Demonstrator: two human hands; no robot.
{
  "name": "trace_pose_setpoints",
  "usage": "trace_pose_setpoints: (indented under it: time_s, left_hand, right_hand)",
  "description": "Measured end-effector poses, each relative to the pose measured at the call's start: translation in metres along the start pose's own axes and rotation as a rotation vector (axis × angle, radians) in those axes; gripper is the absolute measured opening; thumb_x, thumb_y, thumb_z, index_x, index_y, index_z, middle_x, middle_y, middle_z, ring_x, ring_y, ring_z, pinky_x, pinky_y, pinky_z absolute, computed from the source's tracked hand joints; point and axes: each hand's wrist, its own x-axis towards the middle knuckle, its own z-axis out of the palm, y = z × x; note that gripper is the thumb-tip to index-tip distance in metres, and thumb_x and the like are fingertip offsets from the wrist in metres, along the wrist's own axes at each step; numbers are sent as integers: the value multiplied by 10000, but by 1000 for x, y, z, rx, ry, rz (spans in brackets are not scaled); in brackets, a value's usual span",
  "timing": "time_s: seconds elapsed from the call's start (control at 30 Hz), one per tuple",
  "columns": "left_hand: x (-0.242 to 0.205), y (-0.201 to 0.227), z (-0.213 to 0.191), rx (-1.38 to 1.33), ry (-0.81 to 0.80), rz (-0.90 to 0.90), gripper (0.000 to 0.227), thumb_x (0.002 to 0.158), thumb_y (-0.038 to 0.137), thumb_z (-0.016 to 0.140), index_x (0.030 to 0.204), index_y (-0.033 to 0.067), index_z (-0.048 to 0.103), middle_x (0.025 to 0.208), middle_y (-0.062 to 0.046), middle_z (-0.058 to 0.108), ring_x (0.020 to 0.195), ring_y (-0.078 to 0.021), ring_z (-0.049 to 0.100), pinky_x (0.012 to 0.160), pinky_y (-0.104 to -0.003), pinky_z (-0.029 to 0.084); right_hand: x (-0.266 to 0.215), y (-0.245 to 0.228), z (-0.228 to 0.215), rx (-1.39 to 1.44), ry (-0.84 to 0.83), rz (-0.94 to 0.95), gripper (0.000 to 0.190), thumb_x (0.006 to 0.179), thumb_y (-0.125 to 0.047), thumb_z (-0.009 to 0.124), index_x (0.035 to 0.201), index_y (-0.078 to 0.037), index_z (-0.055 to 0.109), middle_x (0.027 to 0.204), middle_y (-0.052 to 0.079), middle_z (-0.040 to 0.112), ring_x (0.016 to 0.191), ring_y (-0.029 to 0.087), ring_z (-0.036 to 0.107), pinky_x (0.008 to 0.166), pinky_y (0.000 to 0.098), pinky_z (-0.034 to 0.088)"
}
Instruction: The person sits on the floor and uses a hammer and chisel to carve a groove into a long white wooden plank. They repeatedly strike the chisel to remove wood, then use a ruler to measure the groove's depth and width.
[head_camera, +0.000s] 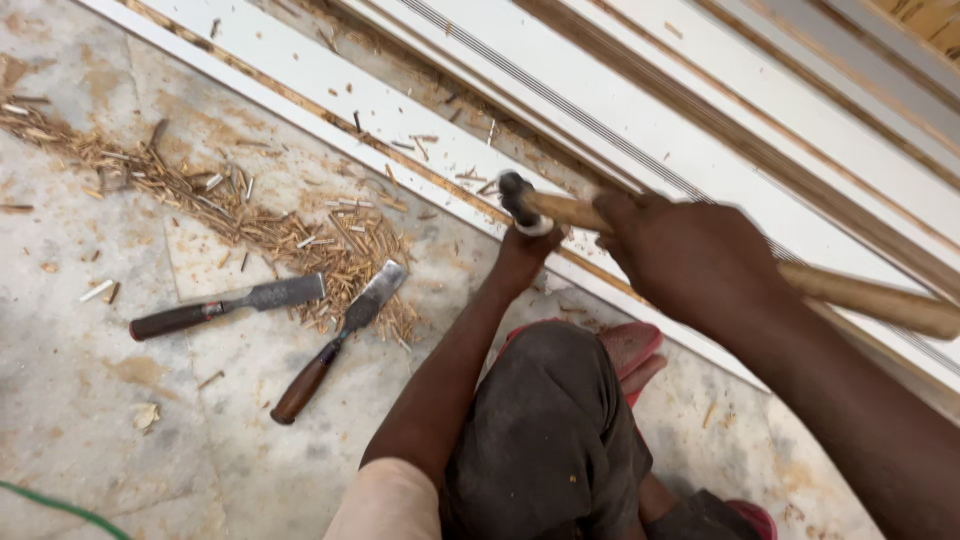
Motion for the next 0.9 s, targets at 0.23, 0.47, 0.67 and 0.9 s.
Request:
trace_pose_setpoints:
  time_s: [0.23, 0.47, 0.67, 0.9]
  left_hand:
    - [4, 4, -4, -86, -11, -31, 206, 946, 176, 738, 1085, 44, 662, 946, 8, 680, 857, -82, 616, 718, -306, 514]
    - [12, -5, -5, -182, -50, -44, 240, 940, 168, 723, 1096, -11, 686, 963, -13, 709, 869, -118, 637, 733, -332, 525]
    - [17, -21, -18, -30, 129, -151, 248, 960, 153, 785, 1044, -51, 674, 953, -73, 671, 870, -143, 577, 772, -361, 501]
    - [12, -3, -47, -645, 293, -238, 239, 950, 219, 724, 1044, 31, 611, 939, -70, 650, 920, -201, 666, 851, -398, 561]
  right_hand:
    - [-2, -14, 7, 170, 239, -79, 467, 995, -422, 543, 1386, -166, 565, 1077, 118, 721, 779, 330, 715, 618, 476, 575]
    - [-18, -5, 7, 106, 290, -90, 521, 968, -427, 554, 1434, -195, 567, 1003, 88, 727, 774, 314, 710, 575, 469, 567]
    - [-4, -5, 15, 10, 122, -43, 425, 1011, -411, 548, 1385, -213, 576, 969, 81, 715, 775, 296, 715, 612, 470, 575]
    - [-29, 5, -8, 279, 357, 36, 460, 972, -441, 600, 1347, -176, 631, 984, 103, 752, 784, 348, 716, 641, 491, 559]
